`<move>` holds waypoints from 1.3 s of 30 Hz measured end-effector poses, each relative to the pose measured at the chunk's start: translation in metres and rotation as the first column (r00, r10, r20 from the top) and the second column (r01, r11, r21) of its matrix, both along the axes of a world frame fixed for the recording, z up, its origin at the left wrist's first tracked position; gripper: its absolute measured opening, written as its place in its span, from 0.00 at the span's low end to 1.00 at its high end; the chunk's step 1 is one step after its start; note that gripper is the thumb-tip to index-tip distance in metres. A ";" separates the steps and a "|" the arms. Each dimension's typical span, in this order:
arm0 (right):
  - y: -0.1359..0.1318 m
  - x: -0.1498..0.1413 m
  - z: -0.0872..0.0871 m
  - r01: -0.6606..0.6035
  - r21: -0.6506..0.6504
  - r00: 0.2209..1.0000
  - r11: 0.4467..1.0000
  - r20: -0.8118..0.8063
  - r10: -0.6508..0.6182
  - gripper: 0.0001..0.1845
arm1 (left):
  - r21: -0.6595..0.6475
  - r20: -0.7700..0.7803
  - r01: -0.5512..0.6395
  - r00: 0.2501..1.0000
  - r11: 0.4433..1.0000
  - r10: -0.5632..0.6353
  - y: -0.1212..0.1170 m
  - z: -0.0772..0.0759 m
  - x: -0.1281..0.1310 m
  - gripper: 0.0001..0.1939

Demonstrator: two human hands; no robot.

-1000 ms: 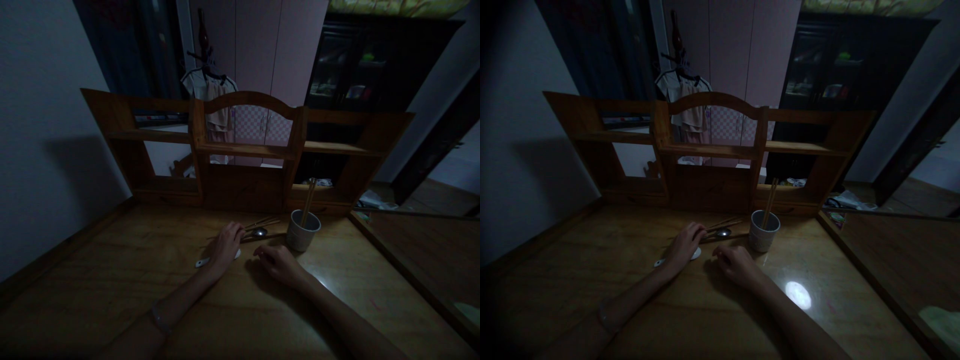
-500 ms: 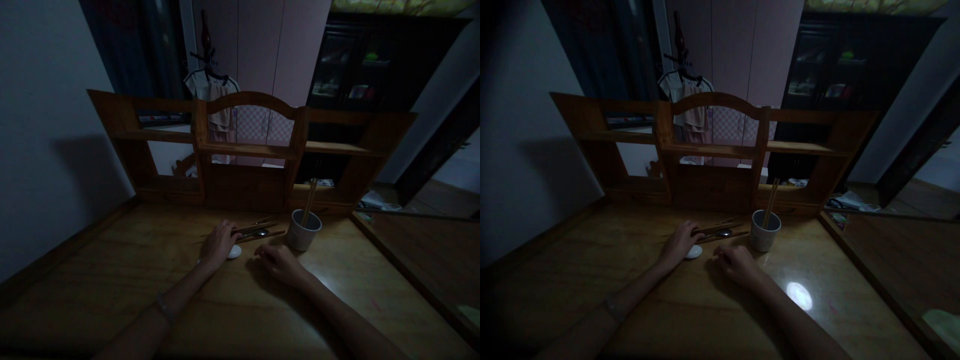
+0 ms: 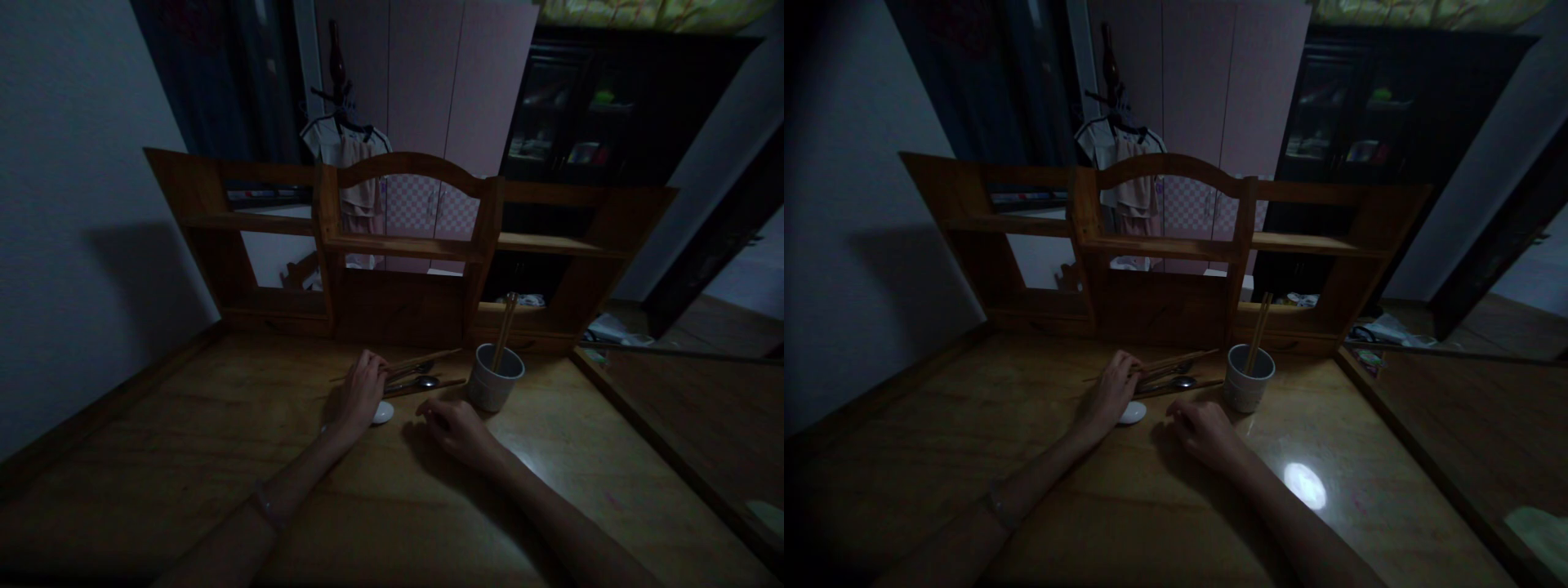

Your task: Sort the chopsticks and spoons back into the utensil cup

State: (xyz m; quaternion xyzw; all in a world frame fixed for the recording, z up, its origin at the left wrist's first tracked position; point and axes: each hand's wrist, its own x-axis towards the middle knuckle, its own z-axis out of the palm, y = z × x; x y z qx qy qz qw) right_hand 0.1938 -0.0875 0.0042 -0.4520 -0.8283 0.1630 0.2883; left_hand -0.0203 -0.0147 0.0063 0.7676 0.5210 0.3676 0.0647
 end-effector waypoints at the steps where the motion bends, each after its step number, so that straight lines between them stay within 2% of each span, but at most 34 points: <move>1: 0.000 0.000 0.000 0.021 0.010 1.000 1.000 -0.018 -0.020 0.12 | 0.034 0.034 0.001 0.999 0.999 -0.002 -0.003 0.005 0.002 0.08; 5: 0.000 -0.001 0.006 0.132 0.043 0.983 0.990 -0.138 -0.125 0.14 | 0.139 0.112 0.054 0.991 0.989 -0.070 -0.019 0.018 0.013 0.09; 8: -0.003 -0.002 0.016 0.200 0.025 0.933 0.979 -0.309 -0.183 0.19 | 0.183 0.096 0.158 0.979 0.970 -0.178 -0.033 0.020 0.023 0.07; 10: -0.005 -0.002 0.019 0.193 0.022 0.899 0.981 -0.405 -0.168 0.21 | 0.205 0.063 0.223 0.969 0.953 -0.240 -0.040 0.019 0.028 0.05; 13: -0.007 -0.003 0.018 0.148 0.029 0.868 0.989 -0.482 -0.115 0.21 | 0.187 -0.010 0.261 0.964 0.947 -0.264 -0.044 0.015 0.032 0.07; 16: -0.008 -0.003 0.013 0.132 0.048 0.857 0.990 -0.508 -0.090 0.16 | 0.125 -0.067 0.255 0.966 0.959 -0.248 -0.045 0.014 0.033 0.10; 18: -0.009 -0.003 0.011 0.169 0.067 0.852 0.983 -0.511 -0.112 0.13 | 0.099 -0.040 0.253 0.967 0.962 -0.251 -0.048 0.017 0.030 0.13; 20: -0.010 -0.003 0.012 0.227 0.077 0.844 0.971 -0.513 -0.157 0.12 | 0.078 0.071 0.308 0.947 0.948 -0.313 -0.052 0.023 0.027 0.16; 22: -0.011 -0.001 0.014 0.282 0.090 0.842 0.955 -0.500 -0.201 0.12 | 0.077 0.235 0.402 0.882 0.912 -0.409 -0.056 0.030 0.024 0.21; 24: -0.011 0.000 0.017 0.314 0.107 0.853 0.943 -0.468 -0.231 0.11 | 0.036 0.434 0.488 0.779 0.872 -0.453 -0.059 0.032 0.023 0.26; 26: -0.011 0.001 0.018 0.328 0.127 0.867 0.936 -0.433 -0.246 0.11 | -0.091 0.665 0.576 0.643 0.812 -0.381 -0.059 0.029 0.026 0.30; 27: -0.010 0.001 0.018 0.328 0.134 0.874 0.935 -0.419 -0.246 0.11 | -0.160 0.764 0.631 0.567 0.759 -0.310 -0.058 0.027 0.029 0.31; 29: -0.010 0.001 0.018 0.314 0.144 0.885 0.938 -0.401 -0.235 0.11 | -0.234 0.883 0.711 0.440 0.663 -0.160 -0.055 0.020 0.034 0.28; 30: -0.010 0.001 0.018 0.308 0.148 0.890 0.940 -0.395 -0.229 0.11 | -0.241 0.911 0.732 0.398 0.637 -0.113 -0.053 0.018 0.036 0.26; 32: -0.011 0.002 0.018 0.306 0.168 0.895 0.937 -0.386 -0.223 0.10 | -0.232 0.938 0.743 0.341 0.627 -0.056 -0.049 0.015 0.039 0.21; 36: -0.012 0.004 0.022 0.313 0.208 0.887 0.927 -0.412 -0.207 0.09 | -0.134 0.968 0.728 0.240 0.673 -0.067 -0.044 0.018 0.038 0.17; 39: -0.014 0.005 0.027 0.326 0.220 0.878 0.919 -0.432 -0.207 0.13 | -0.112 0.960 0.699 0.260 0.706 -0.105 -0.040 0.019 0.036 0.14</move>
